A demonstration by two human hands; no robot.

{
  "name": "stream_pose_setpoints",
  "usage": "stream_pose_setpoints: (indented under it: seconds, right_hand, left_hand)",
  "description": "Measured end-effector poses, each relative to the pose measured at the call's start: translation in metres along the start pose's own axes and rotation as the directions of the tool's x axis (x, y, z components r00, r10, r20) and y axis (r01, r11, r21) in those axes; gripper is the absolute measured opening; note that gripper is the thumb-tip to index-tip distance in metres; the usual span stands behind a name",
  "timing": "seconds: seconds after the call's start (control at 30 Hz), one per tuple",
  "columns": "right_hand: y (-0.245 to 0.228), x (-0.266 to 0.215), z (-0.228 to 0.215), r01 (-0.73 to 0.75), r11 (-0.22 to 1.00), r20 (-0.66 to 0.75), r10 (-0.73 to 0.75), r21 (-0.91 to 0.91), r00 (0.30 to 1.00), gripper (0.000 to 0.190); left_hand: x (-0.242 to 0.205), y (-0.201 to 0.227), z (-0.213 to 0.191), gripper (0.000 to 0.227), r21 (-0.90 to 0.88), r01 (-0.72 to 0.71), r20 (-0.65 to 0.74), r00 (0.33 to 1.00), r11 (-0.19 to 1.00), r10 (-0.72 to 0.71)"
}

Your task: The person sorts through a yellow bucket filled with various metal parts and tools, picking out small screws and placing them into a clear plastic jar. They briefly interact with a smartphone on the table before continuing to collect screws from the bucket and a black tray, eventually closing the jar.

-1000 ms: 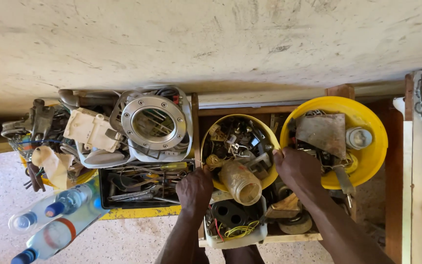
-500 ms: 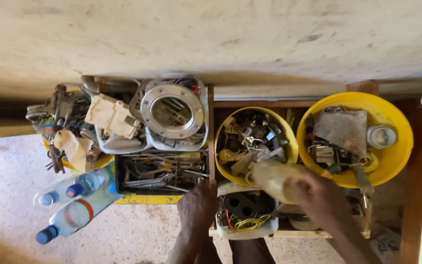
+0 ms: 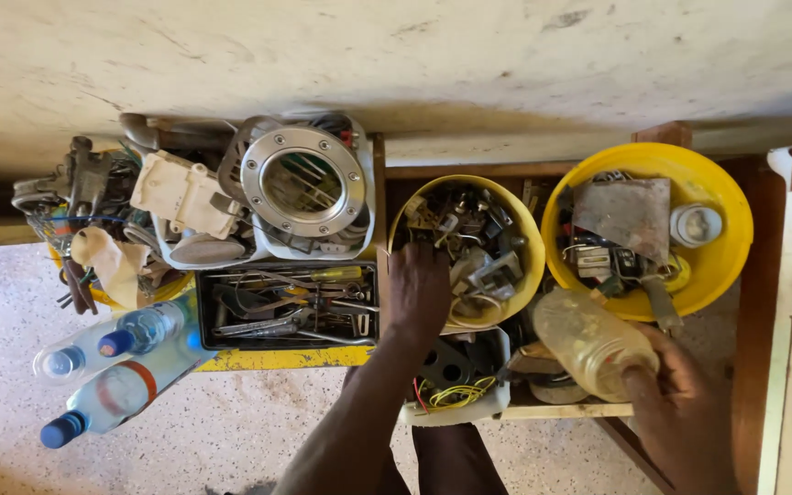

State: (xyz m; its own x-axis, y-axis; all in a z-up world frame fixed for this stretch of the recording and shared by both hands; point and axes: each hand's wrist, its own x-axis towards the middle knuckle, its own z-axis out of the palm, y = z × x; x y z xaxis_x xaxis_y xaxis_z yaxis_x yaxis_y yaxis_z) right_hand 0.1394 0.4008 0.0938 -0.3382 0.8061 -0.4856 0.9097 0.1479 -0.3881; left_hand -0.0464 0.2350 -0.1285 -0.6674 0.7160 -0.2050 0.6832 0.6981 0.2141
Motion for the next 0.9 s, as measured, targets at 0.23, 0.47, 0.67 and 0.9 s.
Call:
stream_pose_setpoints:
  seconds: [0.23,0.47,0.67,0.9]
  right_hand:
    - [0.033,-0.004,0.011,-0.033,0.998,0.048,0.03,0.051,0.998,0.05]
    - [0.037,0.002,0.022,-0.128,0.975,0.043,0.122,0.179,0.992,0.049]
    - [0.016,0.006,0.024,-0.084,0.993,-0.026,0.086,0.08,0.996,0.048]
    - [0.011,0.015,0.033,0.081,0.984,-0.036,-0.077,0.156,0.996,0.048]
  left_hand:
    - [0.01,0.017,-0.02,0.053,0.113,-0.031,0.275,0.961,0.993,-0.001]
    - [-0.051,0.109,-0.03,0.038,0.017,-0.029,0.2,0.979,0.999,0.025]
    - [-0.05,0.116,-0.02,0.013,-0.189,0.083,0.003,0.996,0.979,-0.084]
    - [-0.048,0.092,-0.018,0.027,-0.197,0.006,-0.052,0.998,0.98,-0.016]
